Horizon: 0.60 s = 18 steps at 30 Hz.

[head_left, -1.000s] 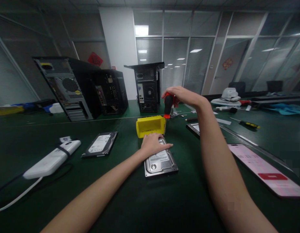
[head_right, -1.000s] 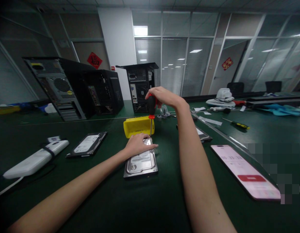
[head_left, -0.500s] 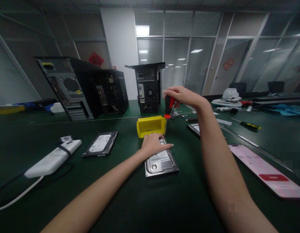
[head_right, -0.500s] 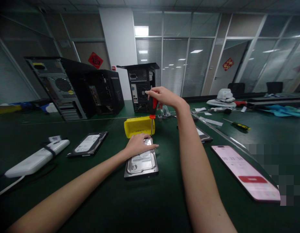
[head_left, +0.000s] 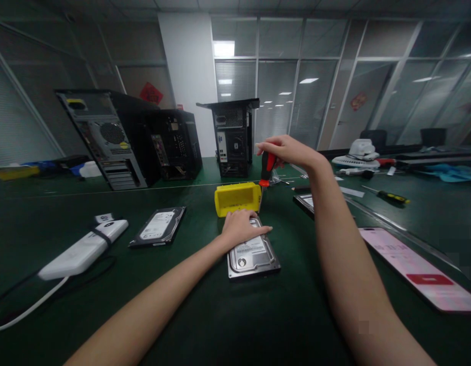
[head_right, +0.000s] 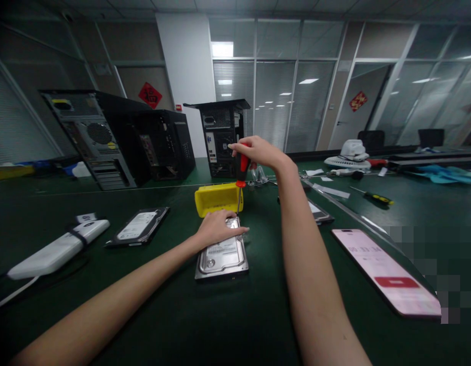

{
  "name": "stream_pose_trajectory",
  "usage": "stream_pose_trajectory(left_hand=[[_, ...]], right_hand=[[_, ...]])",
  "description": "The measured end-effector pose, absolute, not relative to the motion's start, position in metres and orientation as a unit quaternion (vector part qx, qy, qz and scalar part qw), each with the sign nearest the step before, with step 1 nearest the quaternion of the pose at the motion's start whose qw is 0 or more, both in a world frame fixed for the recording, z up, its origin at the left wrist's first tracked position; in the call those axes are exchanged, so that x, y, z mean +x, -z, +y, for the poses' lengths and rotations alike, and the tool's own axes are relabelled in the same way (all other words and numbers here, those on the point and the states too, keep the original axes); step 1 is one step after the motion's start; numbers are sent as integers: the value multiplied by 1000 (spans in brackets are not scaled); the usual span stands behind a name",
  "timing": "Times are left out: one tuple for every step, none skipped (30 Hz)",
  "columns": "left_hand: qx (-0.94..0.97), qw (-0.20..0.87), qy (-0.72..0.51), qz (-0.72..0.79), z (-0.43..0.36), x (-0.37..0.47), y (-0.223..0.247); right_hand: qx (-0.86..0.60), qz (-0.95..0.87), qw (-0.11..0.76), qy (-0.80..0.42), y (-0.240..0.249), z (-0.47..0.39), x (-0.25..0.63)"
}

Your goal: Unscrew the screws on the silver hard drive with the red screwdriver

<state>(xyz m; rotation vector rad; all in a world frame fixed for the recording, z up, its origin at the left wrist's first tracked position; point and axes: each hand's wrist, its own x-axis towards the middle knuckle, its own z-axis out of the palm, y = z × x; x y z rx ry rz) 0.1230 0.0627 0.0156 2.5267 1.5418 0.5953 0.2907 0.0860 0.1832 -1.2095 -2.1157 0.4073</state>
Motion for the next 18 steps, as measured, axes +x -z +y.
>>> stream_pose_trajectory(left_hand=[[835,62,-195,511,63,123,-16],[834,63,-194,513,62,123,-16],[834,64,-193,513,62,123,-16],[835,64,-193,512,62,123,-17],[836,64,-193,509,62,123,-17],[837,64,-194,507,62,123,-17],[838,63,-195,506,61,123,-17],[838,63,-194,506,61,123,-18],[838,64,-193,506,61,123,-18],[837,65,-192,508,61,123,-18],[837,66,-191,509,60,122,-19],[837,66,-192,509,60,123,-19],[837,66,-192,508,60,123,-19],[837,66,-191,508,60,123,-20],[837,64,-191,508,60,123,-20],[837,63,-191,509,60,123,-20],[837,62,-190,510,60,123,-20],[837,62,-188,511,60,123,-19]], right_hand=[[-465,-807,328,-156,-183,87,291],[-468,-805,328,-157,-182,88,291],[-470,-804,328,-159,-182,89,292],[-472,-802,328,-161,-181,90,292],[-472,-802,329,-162,-181,90,292],[-473,-801,328,-164,-181,91,293],[-476,-800,326,-166,-181,91,294],[-480,-798,324,-167,-181,91,294],[-485,-796,321,-169,-181,90,295],[-489,-794,318,-172,-181,90,295],[-491,-793,314,-177,-182,89,296],[-490,-793,312,-185,-182,88,296],[-488,-793,309,-193,-183,87,297],[-483,-795,307,-201,-183,86,297],[-477,-798,306,-206,-184,85,296],[-470,-802,306,-207,-184,84,296],[-463,-807,304,-204,-184,84,296],[-456,-813,303,-200,-185,84,296]])
